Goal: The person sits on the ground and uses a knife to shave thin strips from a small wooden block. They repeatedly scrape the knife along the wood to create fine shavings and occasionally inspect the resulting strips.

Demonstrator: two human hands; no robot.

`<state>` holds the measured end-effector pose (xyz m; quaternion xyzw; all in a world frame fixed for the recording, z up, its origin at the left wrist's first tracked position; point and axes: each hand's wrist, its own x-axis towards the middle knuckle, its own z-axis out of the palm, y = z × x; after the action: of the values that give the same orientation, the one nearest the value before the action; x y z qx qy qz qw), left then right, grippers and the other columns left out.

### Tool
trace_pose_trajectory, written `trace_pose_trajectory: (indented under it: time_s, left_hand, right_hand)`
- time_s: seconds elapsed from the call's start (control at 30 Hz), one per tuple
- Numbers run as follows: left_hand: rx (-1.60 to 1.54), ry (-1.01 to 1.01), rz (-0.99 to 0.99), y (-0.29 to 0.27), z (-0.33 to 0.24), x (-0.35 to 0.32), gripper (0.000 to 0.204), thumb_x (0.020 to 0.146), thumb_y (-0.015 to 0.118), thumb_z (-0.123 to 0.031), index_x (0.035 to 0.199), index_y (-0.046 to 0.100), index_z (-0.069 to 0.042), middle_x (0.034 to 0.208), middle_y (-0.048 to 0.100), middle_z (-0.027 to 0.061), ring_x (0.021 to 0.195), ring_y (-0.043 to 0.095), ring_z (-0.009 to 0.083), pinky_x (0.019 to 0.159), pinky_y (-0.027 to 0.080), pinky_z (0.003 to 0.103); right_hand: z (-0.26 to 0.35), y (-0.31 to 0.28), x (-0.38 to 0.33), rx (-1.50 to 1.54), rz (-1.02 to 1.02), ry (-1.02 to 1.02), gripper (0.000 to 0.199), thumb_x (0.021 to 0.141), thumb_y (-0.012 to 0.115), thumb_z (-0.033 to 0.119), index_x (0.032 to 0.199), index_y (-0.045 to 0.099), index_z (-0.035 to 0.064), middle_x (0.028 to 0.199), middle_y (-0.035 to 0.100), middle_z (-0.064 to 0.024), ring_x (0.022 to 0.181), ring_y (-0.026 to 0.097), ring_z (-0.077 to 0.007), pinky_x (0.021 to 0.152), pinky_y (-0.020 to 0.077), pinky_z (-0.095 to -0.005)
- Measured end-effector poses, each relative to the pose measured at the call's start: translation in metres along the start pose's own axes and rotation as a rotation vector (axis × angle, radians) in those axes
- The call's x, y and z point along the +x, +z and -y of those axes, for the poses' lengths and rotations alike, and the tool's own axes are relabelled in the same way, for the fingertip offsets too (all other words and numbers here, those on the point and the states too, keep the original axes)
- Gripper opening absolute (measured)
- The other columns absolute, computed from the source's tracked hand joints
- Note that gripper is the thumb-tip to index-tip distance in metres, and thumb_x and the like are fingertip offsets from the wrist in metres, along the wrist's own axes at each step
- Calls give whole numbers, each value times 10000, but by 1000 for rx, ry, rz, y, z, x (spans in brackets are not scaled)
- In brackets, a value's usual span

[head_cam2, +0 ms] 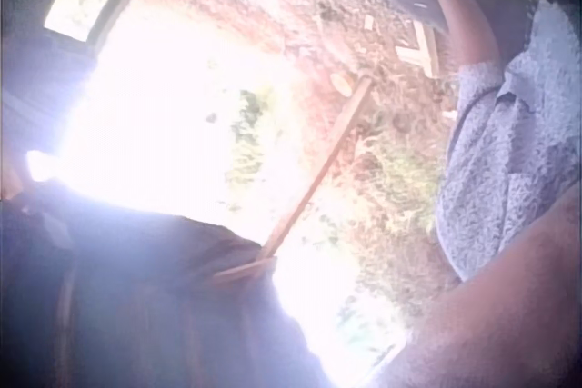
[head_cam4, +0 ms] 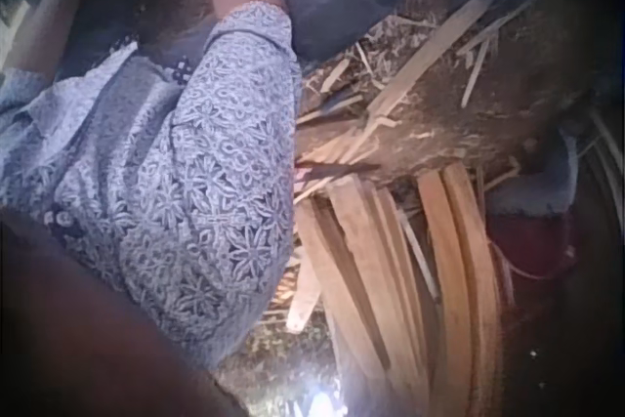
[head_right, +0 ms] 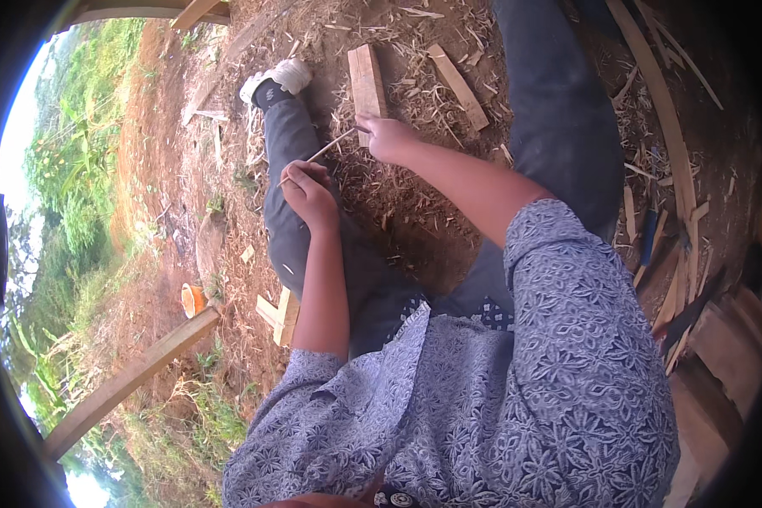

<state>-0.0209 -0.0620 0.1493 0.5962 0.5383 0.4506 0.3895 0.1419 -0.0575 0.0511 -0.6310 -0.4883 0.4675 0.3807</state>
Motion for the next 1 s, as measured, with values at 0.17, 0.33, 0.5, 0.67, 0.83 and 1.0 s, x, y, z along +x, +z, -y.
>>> trace_pose_trajectory:
  time_s: [0.17,0.33,0.5,0.67,0.83,1.0]
  left_hand:
    - [18,-8,-56,-9,17,-4,345,1156,344,-278,905,483,-85,691,554,32,539,494,86,488,409,234]
    - [-156,-80,-123,-10,23,-3,317,1153,370,-300,946,475,-85,688,543,32,552,492,98,494,406,242]
    - [-250,-192,-176,-3,17,-9,322,1152,378,-315,952,475,-82,696,547,30,569,499,105,519,419,244]
    - [-61,-68,-175,9,9,-29,374,1161,332,-301,919,500,-70,705,580,37,573,520,92,551,447,242]
    - [-117,-150,-117,3,-1,-35,357,1158,355,-283,1091,587,-20,813,654,66,643,577,103,584,489,248]
    - [7,-254,71,-21,-17,-42,393,1142,446,-275,1320,648,12,954,716,76,707,590,72,628,498,237]
  right_hand:
    - [40,33,-22,72,117,-280,558,987,384,-20,1537,468,30,1619,428,-168,1502,409,-274,1237,350,-355]
    - [38,27,-18,-52,97,-249,489,1016,495,72,1503,522,27,1593,462,-185,1496,421,-281,1232,352,-368]
    - [10,1,-3,-102,63,-10,500,1041,518,203,1518,510,56,1594,468,-144,1461,466,-272,1213,381,-389]
    - [21,29,-20,57,134,-345,451,1071,478,198,1510,527,108,1579,494,-88,1361,573,-276,1145,464,-379]
    - [2,-3,-4,-231,20,-61,440,1028,480,177,1447,605,134,1488,591,-96,1243,651,-311,1058,525,-421]
    - [-7,-29,17,-117,-57,119,412,967,621,263,1343,689,109,1163,757,-152,1004,739,-299,880,573,-410]
